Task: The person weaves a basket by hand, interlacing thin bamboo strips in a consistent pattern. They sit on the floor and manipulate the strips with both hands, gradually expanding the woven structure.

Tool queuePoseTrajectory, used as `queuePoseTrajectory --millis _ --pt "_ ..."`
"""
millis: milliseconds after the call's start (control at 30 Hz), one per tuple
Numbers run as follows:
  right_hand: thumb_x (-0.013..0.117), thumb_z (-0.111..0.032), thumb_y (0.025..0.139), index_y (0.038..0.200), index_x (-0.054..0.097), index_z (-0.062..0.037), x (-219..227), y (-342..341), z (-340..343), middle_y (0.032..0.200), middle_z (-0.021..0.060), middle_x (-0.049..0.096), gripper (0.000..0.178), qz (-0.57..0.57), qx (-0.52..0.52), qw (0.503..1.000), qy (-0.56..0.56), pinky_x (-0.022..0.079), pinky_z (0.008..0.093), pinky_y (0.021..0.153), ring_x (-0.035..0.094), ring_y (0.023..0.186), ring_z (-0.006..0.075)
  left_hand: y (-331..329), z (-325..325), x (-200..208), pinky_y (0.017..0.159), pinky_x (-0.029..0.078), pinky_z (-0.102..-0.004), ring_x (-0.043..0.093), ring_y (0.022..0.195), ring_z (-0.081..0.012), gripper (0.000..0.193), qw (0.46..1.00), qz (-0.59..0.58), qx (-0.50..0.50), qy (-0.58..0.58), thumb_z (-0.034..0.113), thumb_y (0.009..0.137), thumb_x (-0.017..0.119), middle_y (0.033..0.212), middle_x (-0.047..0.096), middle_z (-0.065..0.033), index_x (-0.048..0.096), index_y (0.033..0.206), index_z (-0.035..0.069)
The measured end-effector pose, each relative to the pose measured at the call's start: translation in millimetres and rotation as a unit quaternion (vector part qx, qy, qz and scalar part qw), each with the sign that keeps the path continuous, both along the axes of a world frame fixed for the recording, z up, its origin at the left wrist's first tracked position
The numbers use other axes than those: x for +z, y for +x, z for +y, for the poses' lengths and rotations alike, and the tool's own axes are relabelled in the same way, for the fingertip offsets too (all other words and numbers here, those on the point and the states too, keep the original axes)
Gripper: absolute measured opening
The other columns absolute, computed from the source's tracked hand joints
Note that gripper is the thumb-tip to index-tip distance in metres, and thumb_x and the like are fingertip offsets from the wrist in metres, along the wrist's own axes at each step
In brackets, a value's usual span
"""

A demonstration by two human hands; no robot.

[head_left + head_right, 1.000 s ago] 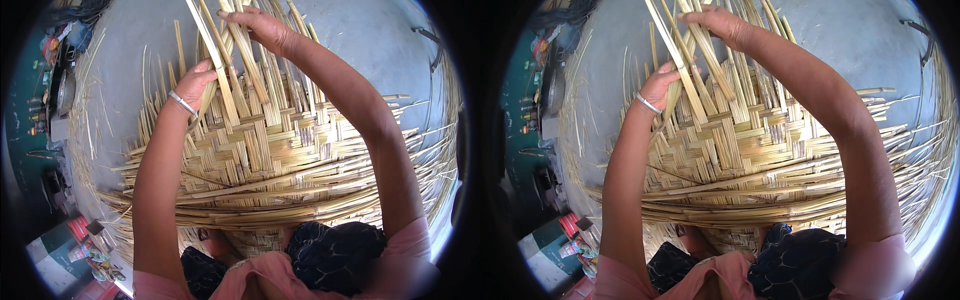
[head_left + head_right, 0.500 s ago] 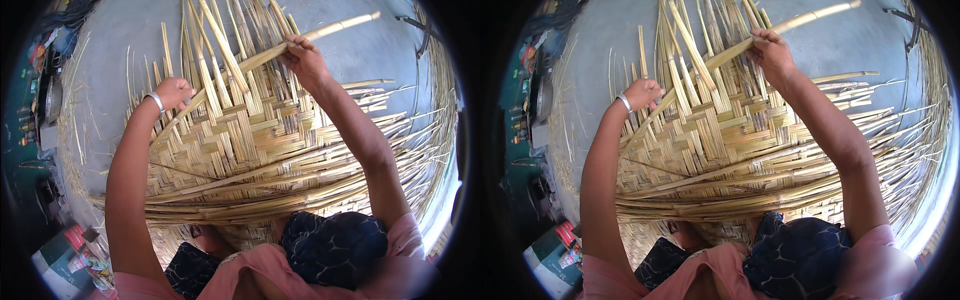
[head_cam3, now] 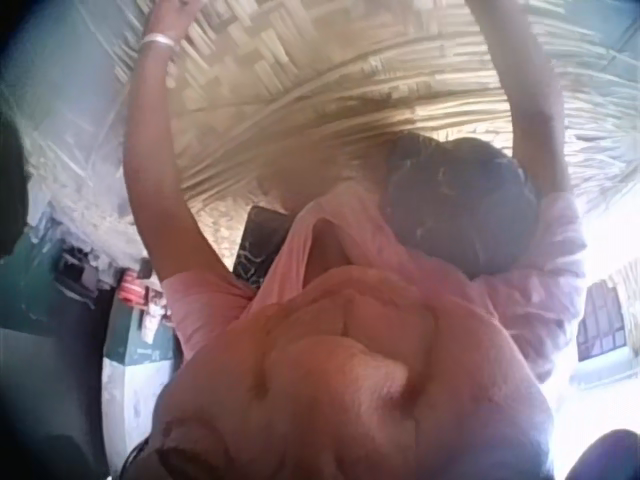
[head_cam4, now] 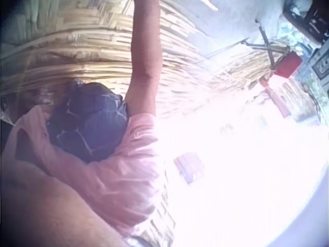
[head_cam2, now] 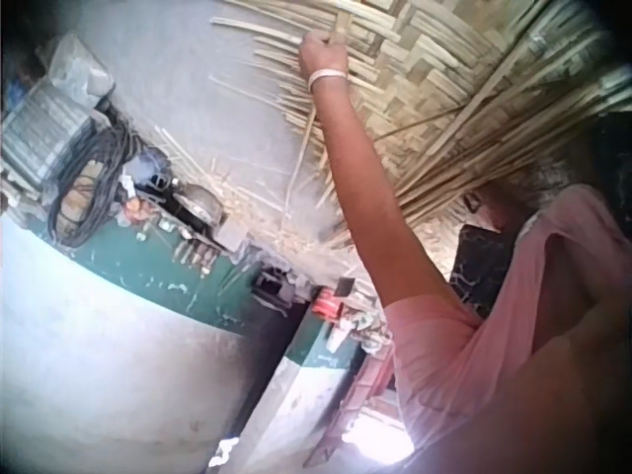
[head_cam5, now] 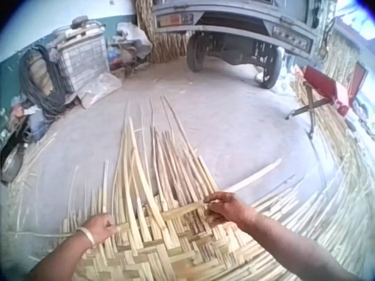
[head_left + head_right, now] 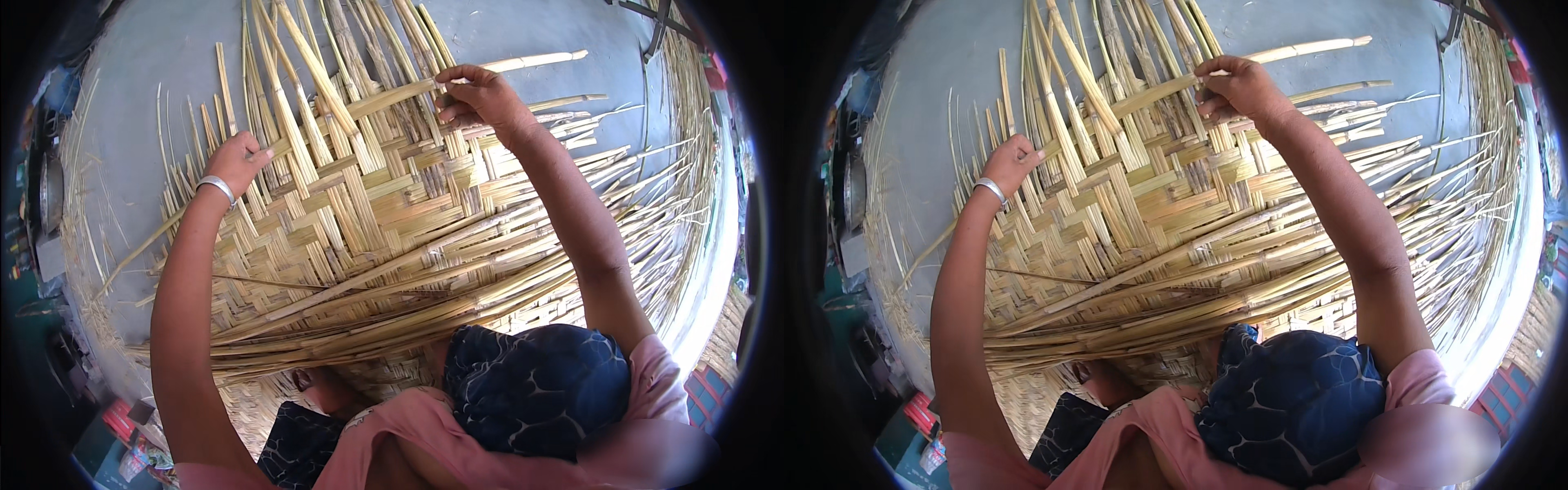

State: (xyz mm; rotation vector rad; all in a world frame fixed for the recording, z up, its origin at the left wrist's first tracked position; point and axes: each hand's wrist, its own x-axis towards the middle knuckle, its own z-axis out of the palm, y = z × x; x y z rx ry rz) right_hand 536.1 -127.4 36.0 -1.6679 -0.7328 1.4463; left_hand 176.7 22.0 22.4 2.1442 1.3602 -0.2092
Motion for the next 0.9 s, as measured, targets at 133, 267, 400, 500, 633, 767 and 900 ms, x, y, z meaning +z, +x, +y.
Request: queuePoseTrajectory --millis 133,267,400,500,633,767,900 --pt "0.054 -0.019 0.089 0.111 0.063 -0.0107 -13 18 15 0.08 0.0061 0.067 0.025 -0.4 0.06 0.897 0.177 0.051 0.0274 0.072 0.064 0.071 0.0139 3 -1 -5 0.073 0.045 -0.0341 0.054 0.076 -0.0224 0.032 0.999 -0.001 -0.029 0.029 0.032 0.084 0.066 0.079 0.058 -0.0104 0.055 0.078 0.003" --pt "0.049 -0.033 0.093 0.102 0.065 -0.0114 -26 23 33 0.095 0.0084 0.065 0.028 -0.639 0.24 0.711 0.167 0.042 0.0396 0.092 0.061 0.095 0.0234 2 4 -6 0.065 0.044 -0.0359 0.052 0.064 -0.0236 0.039 0.999 0.032 -0.02 0.024 0.039 0.084 0.065 0.07 0.056 -0.0097 0.053 0.074 0.003" --pt "0.044 -0.041 0.094 0.094 0.065 -0.0122 -28 18 44 0.09 0.008 0.065 0.035 -0.65 0.317 0.689 0.053 0.04 0.044 0.094 0.061 0.092 0.0237 8 3 14 0.057 0.041 -0.0347 0.043 0.056 -0.0193 0.043 0.998 0.06 -0.012 0.019 0.04 0.083 0.066 0.061 0.048 -0.0069 0.047 0.068 0.004" --pt "0.045 -0.046 0.093 0.093 0.065 -0.0122 -7 7 45 0.081 0.008 0.065 0.039 -0.583 0.321 0.746 0.032 0.047 0.0407 0.084 0.063 0.085 0.025 -9 8 21 0.056 0.04 -0.0352 0.041 0.055 -0.0187 0.043 0.998 0.045 -0.018 0.033 0.037 0.083 0.067 0.059 0.046 -0.0069 0.046 0.066 0.004" --pt "0.049 -0.053 0.09 0.092 0.064 -0.0128 -9 -7 44 0.079 0.0068 0.065 0.043 -0.559 0.339 0.756 0.036 0.05 0.0384 0.076 0.064 0.081 0.0229 -37 19 24 0.055 0.04 -0.0357 0.041 0.054 -0.0192 0.038 0.999 0.032 -0.022 0.014 0.033 0.081 0.069 0.059 0.046 -0.0081 0.047 0.068 0.004" --pt "0.052 -0.053 0.088 0.09 0.064 -0.0128 -28 -5 43 0.075 0.007 0.064 0.042 -0.547 0.329 0.767 0.071 0.05 0.0404 0.072 0.064 0.077 0.0253 -38 2 20 0.059 0.043 -0.0362 0.049 0.059 -0.0238 0.033 0.999 0.029 -0.03 0.023 0.028 0.079 0.07 0.064 0.052 -0.0106 0.049 0.074 0.004" --pt "0.049 -0.052 0.089 0.093 0.061 -0.0121 -38 -2 42 0.072 0.0085 0.064 0.042 -0.563 0.335 0.747 0.116 0.05 0.0418 0.069 0.064 0.075 0.0282 -18 -8 21 0.064 0.046 -0.0396 0.058 0.07 -0.032 0.03 0.996 0.04 -0.068 0.043 0.026 0.078 0.072 0.075 0.059 -0.0145 0.052 0.082 0.004"
